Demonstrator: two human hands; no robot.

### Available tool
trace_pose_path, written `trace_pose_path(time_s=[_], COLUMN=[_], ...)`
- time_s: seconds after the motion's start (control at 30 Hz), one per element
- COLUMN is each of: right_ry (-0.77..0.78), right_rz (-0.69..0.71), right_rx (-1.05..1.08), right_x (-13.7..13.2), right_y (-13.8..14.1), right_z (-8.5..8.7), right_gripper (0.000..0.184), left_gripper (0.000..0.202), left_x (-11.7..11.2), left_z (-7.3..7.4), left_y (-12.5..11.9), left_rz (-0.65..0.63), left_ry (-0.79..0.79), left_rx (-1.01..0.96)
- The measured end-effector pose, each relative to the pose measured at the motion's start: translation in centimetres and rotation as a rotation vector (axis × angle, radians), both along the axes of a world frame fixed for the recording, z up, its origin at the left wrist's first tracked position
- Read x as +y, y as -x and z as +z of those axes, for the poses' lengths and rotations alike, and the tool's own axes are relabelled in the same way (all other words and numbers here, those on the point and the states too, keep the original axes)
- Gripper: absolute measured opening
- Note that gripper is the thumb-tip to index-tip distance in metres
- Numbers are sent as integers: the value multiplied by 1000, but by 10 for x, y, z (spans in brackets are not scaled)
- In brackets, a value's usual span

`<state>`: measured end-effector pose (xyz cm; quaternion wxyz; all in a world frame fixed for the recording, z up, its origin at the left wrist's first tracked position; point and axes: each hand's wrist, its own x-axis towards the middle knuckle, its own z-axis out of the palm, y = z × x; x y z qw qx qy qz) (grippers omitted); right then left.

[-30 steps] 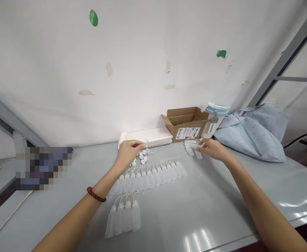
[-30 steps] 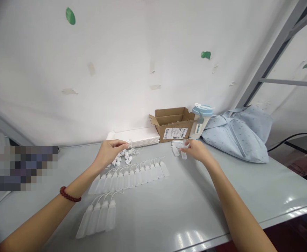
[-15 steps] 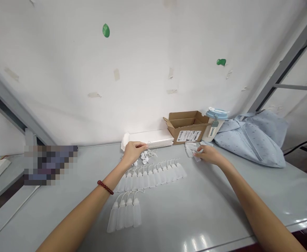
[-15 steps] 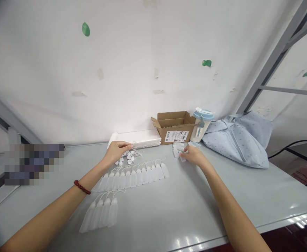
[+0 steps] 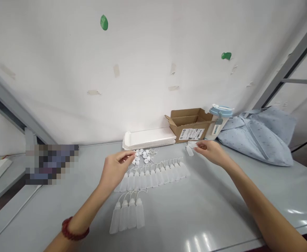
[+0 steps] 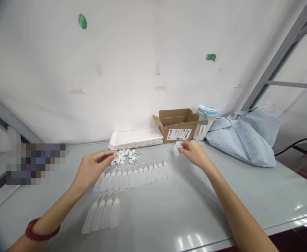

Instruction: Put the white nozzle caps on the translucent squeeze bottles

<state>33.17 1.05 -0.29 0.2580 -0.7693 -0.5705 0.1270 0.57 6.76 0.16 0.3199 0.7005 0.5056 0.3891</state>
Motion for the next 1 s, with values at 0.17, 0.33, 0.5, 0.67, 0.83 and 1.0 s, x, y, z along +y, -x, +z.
trace_pose_path(time_s=[0.17,0.33,0.5,0.67,0.83,1.0], right_ry=[-18,15,10,2,-152,-295], right_rz=[464,624,644,674,709,698], right_rx=[538,647,634,635,475,376], right_x=[-18,-36,-37,-38,-40,-43], right_y=[76,117,117,114,115,119], right_z=[-3,-11,-18,-21,-23,-30], right_gripper=[28,21,24,32,28,35], left_gripper=[15,15,16,19,15,10], left_x=[-24,-36,-45,-55,-56,-54], left_z=[-10,-16,-21,-13,-5,-6], left_y=[2,-8,-13,-18,-17,-16], left_rz=[-118,-259,-325,-413,-417,-436], left_ry=[-267,-424,-491,-277,-71,-33], left_rx=[118,134,117,123,129,122])
